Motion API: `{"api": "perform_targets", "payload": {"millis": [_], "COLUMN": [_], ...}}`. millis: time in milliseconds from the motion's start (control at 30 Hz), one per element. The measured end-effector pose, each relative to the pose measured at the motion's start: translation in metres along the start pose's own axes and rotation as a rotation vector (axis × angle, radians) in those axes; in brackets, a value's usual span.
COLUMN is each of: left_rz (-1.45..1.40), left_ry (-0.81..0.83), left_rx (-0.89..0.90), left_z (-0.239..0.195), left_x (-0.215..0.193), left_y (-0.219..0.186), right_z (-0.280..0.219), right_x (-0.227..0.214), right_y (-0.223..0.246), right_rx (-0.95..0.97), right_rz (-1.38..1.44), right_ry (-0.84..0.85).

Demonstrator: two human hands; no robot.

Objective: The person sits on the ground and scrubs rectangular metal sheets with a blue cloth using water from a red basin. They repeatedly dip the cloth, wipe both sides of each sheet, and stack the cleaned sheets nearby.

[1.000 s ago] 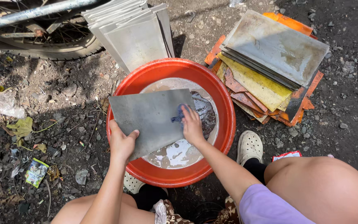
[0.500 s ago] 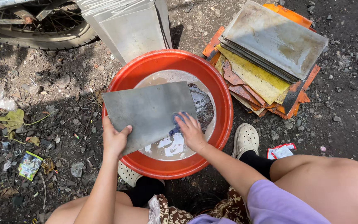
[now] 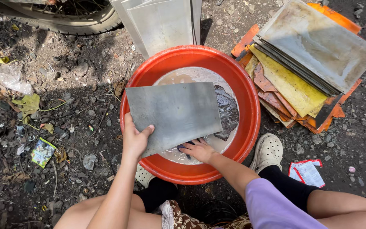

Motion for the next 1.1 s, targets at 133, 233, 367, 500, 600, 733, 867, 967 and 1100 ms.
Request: {"api": "perform_targets", "payload": {"millis": [133, 233, 367, 500, 600, 733, 867, 967, 1100], "left_rz": [0.029, 0.049, -0.059, 0.042, 0.048, -0.036, -0.101, 0.022, 0.171], "left_ry": [-0.01, -0.019, -0.016, -0.057, -0.042, -0.008, -0.045, -0.103, -0.174], "left_rx": [0.021, 0.002, -0.087, 0.028, -0.009, -0.018, 0.035, 0.109, -0.027], "left_z": [-0.003, -0.001, -0.001, -0.003, 0.0, 0.003, 0.005, 0.003, 0.0], "left_x": [0.002, -0.002, 0.002, 0.006, 0.011, 0.011, 0.011, 0.009, 0.003], "left_y": [0.0, 0.003, 0.01, 0.002, 0.007, 0.015, 0.025, 0.031, 0.037], "right_z": [0.024, 0.012, -0.022, -0.045, -0.068, -0.1, -0.117, -0.09, -0.039], "right_x": [0.029, 0.055, 0.077, 0.042, -0.013, -0.144, -0.25, -0.269, -0.244], "right_y": [-0.028, -0.053, -0.076, -0.069, -0.043, 0.006, 0.062, 0.085, 0.096], "right_rx": [0.251, 0.407, 0.413, 0.308, 0.207, -0.119, -0.468, -0.34, -0.142], "right_rz": [0.023, 0.011, 0.119, 0.384, 0.805, 0.837, 0.772, 0.623, 0.328], "right_ry": [0.178, 0.212, 0.135, 0.017, 0.11, -0.125, -0.565, -0.833, -1.15]}}
Point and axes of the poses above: each hand's wrist, its own z-axis towards the middle knuckle, its own x-axis out of the palm, y = z × x, the point moved 7 cm from there along z, towards the middle knuckle, and after that the axes turned 7 degrees about -x, right-handed, at the moved point
